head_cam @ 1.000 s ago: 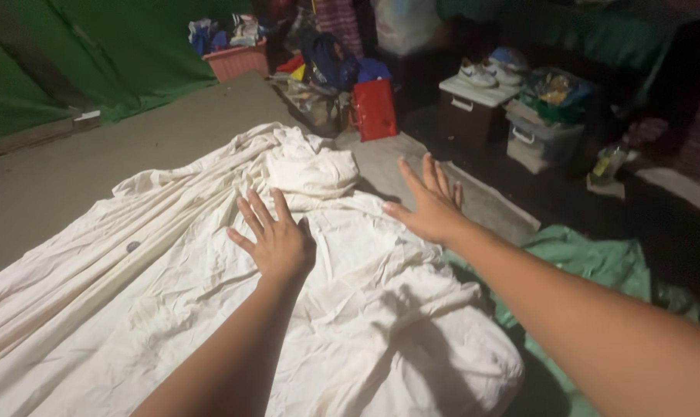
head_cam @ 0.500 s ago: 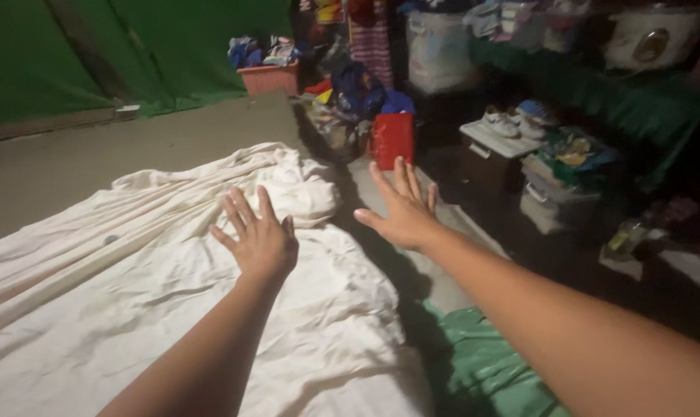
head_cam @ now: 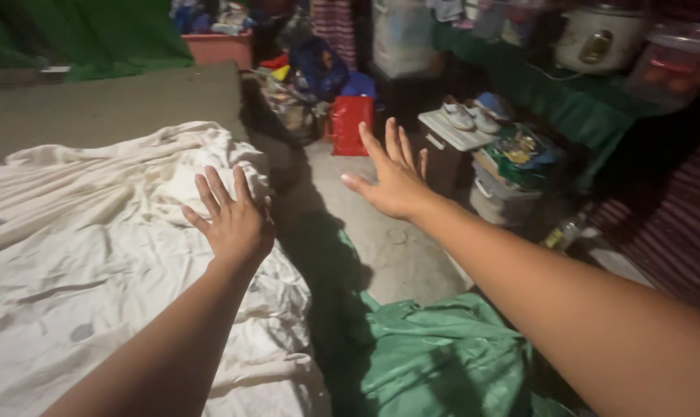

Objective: The person unfolds and spreads a bedsheet over a mattress, tucking the corners and smoothing it by hand.

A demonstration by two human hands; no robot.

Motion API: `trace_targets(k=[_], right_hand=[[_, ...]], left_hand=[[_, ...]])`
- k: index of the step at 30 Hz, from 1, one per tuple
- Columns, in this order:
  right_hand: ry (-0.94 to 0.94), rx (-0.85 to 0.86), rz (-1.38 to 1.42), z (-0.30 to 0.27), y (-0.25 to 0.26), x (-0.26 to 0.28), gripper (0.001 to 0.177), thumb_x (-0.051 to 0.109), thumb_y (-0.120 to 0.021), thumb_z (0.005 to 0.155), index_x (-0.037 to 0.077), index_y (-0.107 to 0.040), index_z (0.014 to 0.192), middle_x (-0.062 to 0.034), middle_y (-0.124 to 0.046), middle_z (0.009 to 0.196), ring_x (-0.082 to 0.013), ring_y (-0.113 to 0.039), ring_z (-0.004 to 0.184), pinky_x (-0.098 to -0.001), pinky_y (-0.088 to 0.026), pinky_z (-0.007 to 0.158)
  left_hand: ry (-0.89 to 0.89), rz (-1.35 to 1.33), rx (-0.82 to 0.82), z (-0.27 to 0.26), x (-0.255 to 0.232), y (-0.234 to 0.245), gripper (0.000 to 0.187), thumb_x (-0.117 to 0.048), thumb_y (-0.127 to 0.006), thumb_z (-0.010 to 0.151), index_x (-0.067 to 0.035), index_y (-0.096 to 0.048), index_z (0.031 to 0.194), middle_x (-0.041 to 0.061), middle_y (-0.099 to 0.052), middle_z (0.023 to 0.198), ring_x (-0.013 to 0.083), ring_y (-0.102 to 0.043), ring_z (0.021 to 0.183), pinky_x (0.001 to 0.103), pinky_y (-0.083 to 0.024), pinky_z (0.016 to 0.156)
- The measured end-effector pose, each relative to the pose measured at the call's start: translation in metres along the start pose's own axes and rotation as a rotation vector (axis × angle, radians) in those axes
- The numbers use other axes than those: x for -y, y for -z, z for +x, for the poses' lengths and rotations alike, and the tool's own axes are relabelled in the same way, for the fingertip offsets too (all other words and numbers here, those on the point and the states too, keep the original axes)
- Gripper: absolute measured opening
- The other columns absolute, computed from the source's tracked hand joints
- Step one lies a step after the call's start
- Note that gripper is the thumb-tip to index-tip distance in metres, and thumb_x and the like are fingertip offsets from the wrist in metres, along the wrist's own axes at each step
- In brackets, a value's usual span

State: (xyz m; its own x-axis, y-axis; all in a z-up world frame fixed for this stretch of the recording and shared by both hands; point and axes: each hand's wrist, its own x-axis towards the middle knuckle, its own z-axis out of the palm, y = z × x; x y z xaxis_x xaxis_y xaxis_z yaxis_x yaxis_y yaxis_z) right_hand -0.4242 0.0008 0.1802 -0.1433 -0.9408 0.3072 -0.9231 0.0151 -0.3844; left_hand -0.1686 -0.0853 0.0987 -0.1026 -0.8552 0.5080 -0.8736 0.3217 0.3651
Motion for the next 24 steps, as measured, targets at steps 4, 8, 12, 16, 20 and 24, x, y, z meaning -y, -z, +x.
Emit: trace_targets(k=[4,8,12,16,20,24], right_hand=[[-0.057,-0.028,-0.04,-0.008,0.01,-0.033,0.1,0.062,-0.064,0.088,0.032,-0.007,0.165,-0.0198,0.012,0.171,-0.0378,0.01,0.158,-0.0688,0.003,0.118],[-0.131,-0.048,-0.059,-0.012,0.021,-0.047,0.099,0.061,-0.064,0.088,0.033,-0.008,0.164,-0.0186,0.01,0.171,-0.037,0.009,0.159,-0.0692,0.003,0.118],[-0.147,-0.082,-0.093,-0.012,0.037,-0.057,0.099,0.061,-0.064,0.088,0.032,-0.009,0.164,-0.0182,0.009,0.171,-0.0372,0.008,0.158,-0.0694,0.001,0.118],[-0.182,-0.104,-0.087,-0.008,0.047,-0.064,0.098,0.059,-0.065,0.088,0.033,-0.01,0.164,-0.0188,0.012,0.171,-0.0371,0.009,0.158,-0.0696,0.002,0.118],[-0.182,-0.151,-0.096,0.002,0.055,-0.066,0.099,0.059,-0.066,0.087,0.032,-0.009,0.164,-0.0175,0.013,0.17,-0.0361,0.011,0.157,-0.0698,0.004,0.117],[-0.169,-0.178,-0.115,0.01,0.061,-0.064,0.099,0.059,-0.066,0.087,0.032,-0.01,0.164,-0.0181,0.012,0.17,-0.0361,0.011,0.158,-0.0713,0.004,0.117]], left_hand=[[-0.04,0.008,0.017,0.005,-0.021,-0.013,0.083,-0.044,-0.059,0.092,-0.014,-0.024,0.16,0.024,-0.003,0.169,0.0399,0.004,0.155,0.076,0.001,0.111],[-0.09,0.01,-0.006,0.015,-0.046,-0.019,0.081,-0.047,-0.058,0.094,-0.014,-0.026,0.161,0.023,-0.006,0.169,0.04,0.002,0.157,0.077,-0.002,0.112],[-0.127,-0.001,-0.019,0.025,-0.074,-0.02,0.082,-0.044,-0.059,0.092,-0.014,-0.028,0.161,0.022,-0.007,0.169,0.0397,0.001,0.156,0.076,-0.003,0.113],[-0.131,-0.003,-0.038,0.03,-0.098,-0.014,0.078,-0.043,-0.06,0.093,-0.015,-0.03,0.16,0.02,-0.009,0.169,0.0367,0.0,0.158,0.074,-0.004,0.116],[-0.139,-0.015,-0.001,0.038,-0.115,-0.003,0.079,-0.043,-0.061,0.092,-0.014,-0.029,0.158,0.019,-0.008,0.168,0.037,0.001,0.156,0.075,-0.003,0.113],[-0.191,-0.015,-0.03,0.048,-0.122,0.005,0.077,-0.041,-0.06,0.093,-0.014,-0.03,0.158,0.021,-0.009,0.168,0.0381,0.001,0.155,0.075,-0.004,0.113]])
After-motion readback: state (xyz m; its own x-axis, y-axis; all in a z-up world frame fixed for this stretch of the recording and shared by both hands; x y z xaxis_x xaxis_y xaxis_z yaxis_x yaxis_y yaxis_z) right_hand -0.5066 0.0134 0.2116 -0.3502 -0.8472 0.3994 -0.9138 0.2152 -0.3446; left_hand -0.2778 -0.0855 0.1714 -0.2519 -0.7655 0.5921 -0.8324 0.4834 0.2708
